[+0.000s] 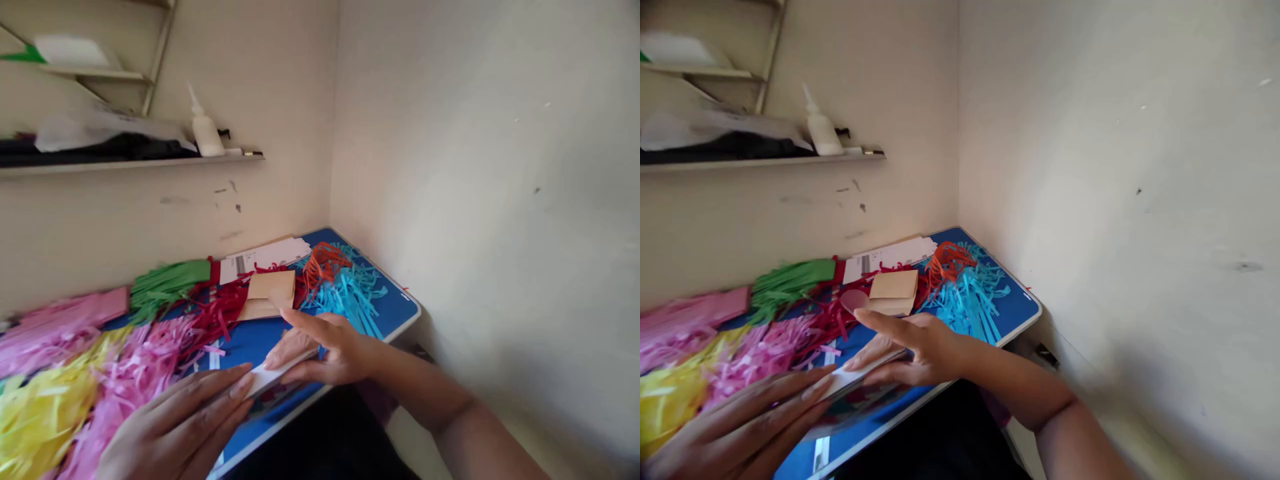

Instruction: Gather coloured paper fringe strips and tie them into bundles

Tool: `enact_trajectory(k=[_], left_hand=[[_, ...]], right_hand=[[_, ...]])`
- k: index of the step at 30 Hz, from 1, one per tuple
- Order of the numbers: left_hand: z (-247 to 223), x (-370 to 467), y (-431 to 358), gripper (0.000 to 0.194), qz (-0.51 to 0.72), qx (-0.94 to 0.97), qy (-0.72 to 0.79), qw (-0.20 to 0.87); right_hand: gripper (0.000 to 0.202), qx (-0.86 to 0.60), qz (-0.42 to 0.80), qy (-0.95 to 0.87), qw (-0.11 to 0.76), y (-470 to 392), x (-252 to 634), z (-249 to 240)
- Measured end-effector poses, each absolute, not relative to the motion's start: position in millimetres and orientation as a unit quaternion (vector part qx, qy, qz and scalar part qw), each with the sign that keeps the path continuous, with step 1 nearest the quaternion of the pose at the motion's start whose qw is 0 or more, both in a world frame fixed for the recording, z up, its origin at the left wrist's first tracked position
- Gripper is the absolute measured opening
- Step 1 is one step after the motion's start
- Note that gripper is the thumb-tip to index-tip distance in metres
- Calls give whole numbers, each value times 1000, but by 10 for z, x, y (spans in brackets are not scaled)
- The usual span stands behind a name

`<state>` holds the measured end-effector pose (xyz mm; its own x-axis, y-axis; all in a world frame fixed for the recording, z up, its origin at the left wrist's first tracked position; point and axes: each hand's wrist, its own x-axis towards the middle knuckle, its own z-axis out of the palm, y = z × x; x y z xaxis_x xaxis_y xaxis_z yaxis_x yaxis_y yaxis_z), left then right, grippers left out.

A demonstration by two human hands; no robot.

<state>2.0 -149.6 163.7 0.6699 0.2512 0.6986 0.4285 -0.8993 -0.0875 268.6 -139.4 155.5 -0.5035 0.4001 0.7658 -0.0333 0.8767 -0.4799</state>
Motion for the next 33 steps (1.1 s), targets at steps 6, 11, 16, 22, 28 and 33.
enact_trajectory(k=[6,11,16,22,28,33], left_hand=[[1658,256,-1473,22,-392,-858,-259,208],[1563,311,-1487,45,-387,-810,-307,317],[1551,403,-1525,48,-355,-824,-302,322],[1602,461,-1517,71,-321,-834,-285,347],[1591,457,-1498,75,-303,-838,-274,363],[1532,439,-1491,73,-286,-839,-261,381]], right_hand=[[88,-243,206,-757,570,-1185,2770,1583],[31,-252,334,-524,742,-1499,2561,1569],[32,-180,680,-170,690,-1600,1959,1297],[30,-173,703,-95,683,-1461,1740,1303],[33,-216,687,-59,691,-1462,1656,1357],[31,-242,675,-53,695,-1450,1643,1352]])
